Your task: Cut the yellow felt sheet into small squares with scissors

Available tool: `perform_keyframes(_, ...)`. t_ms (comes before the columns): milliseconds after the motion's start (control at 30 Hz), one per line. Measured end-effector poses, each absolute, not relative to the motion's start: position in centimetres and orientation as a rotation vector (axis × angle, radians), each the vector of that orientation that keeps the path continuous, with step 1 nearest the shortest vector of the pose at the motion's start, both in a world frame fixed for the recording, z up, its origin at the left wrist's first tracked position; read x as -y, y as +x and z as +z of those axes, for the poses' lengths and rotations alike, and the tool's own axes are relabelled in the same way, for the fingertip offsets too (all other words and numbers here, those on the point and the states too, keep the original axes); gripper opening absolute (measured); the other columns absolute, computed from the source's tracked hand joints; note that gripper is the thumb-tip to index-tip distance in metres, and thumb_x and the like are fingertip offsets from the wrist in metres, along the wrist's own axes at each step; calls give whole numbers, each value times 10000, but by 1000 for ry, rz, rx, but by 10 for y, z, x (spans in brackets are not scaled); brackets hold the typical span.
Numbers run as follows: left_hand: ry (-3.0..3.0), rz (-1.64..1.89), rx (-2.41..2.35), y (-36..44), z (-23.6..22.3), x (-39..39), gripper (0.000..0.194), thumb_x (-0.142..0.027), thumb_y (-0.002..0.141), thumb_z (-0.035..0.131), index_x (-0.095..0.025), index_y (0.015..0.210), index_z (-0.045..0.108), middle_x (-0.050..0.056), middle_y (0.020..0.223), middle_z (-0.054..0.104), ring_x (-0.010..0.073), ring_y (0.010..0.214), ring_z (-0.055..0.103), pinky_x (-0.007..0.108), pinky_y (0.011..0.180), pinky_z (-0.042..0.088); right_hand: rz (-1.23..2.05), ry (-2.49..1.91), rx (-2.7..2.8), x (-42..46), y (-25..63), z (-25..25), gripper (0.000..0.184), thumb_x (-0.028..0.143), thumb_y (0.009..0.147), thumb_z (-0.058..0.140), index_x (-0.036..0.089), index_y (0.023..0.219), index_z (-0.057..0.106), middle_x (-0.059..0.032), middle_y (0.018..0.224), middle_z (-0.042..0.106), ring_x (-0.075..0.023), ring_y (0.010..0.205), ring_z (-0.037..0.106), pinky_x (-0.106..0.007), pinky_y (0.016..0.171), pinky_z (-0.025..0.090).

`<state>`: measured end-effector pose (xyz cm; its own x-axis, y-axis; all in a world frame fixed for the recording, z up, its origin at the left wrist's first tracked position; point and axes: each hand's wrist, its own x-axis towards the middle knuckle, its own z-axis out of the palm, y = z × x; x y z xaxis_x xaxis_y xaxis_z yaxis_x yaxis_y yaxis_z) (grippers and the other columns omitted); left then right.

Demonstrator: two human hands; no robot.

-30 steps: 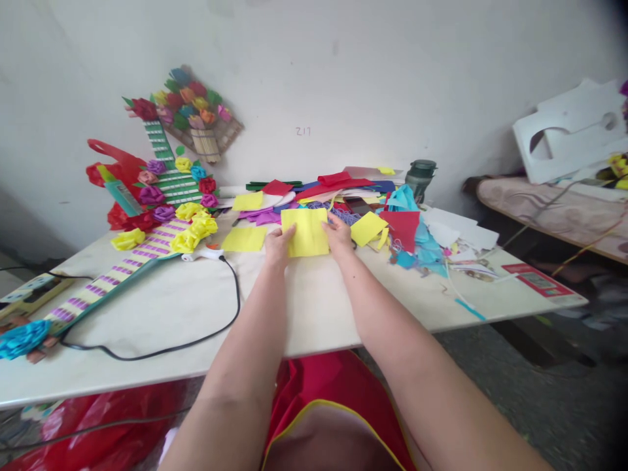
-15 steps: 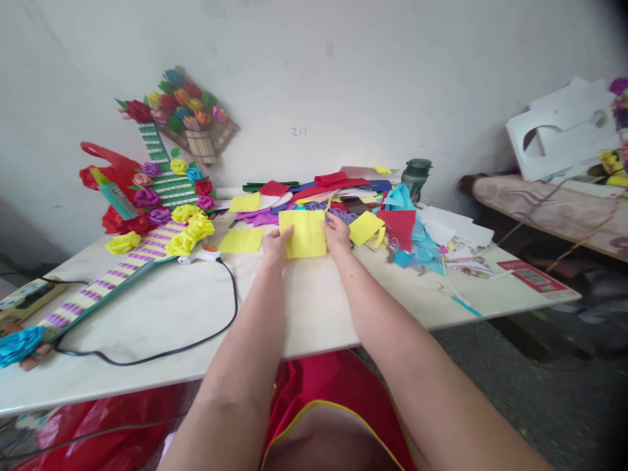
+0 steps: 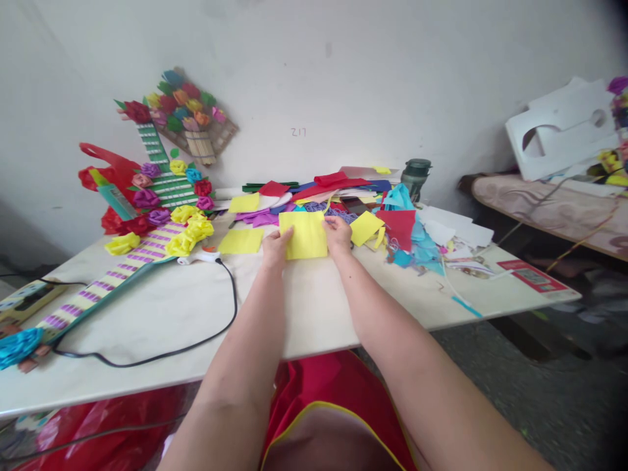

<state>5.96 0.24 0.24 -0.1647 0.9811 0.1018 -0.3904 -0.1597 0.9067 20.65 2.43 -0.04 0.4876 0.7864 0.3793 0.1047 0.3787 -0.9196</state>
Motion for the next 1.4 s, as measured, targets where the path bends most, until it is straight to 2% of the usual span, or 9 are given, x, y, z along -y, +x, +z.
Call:
perform_keyframes(300,926,1563,-938,59,1,-4,381,-379,462,791,-129,702,631,33,610,630,184,638,624,284,597,483,370,-1151,1075,-21,210,0,54,237,647,581,192,645,611,-27,647,649,-176,631,585,-319,701,464)
perform_keyframes(600,910,1574,-982,59,-1,-6,387,-391,469,780,-119,696,625,33,598,621,174,618,615,282,594,469,239,-1212,1192,-14,208,3,96,224,702,526,199,622,572,-27,631,622,-179,633,552,-301,683,421)
perform_keyframes(867,833,1604,-1038,62,2,-4,364,-399,471,775,-133,637,590,28,582,605,160,576,594,284,575,454,277,-1241,1176,-18,210,2,115,271,721,512,208,626,505,-28,628,578,-179,632,515,-308,677,403)
perform_keyframes(1067,885,1637,-1131,59,-1,-9,372,-432,477,761,-149,600,553,-11,523,543,118,505,529,250,525,409,389,-1191,1122,-25,211,-2,123,314,690,518,213,638,472,-11,635,569,-162,621,502,-292,669,405)
perform_keyframes(1300,959,1648,-1340,58,3,-6,455,-525,534,694,-186,491,394,-67,404,381,67,403,399,197,405,304,447,-1206,1044,-29,213,-6,151,352,691,511,203,674,488,2,637,553,-153,626,496,-275,660,406)
perform_keyframes(1400,965,1624,-1378,58,3,-6,465,-541,537,683,-193,495,377,-66,394,375,68,372,373,196,372,282,454,-1245,1015,-28,213,-7,145,344,701,510,201,685,489,-2,644,552,-153,622,492,-278,667,404)
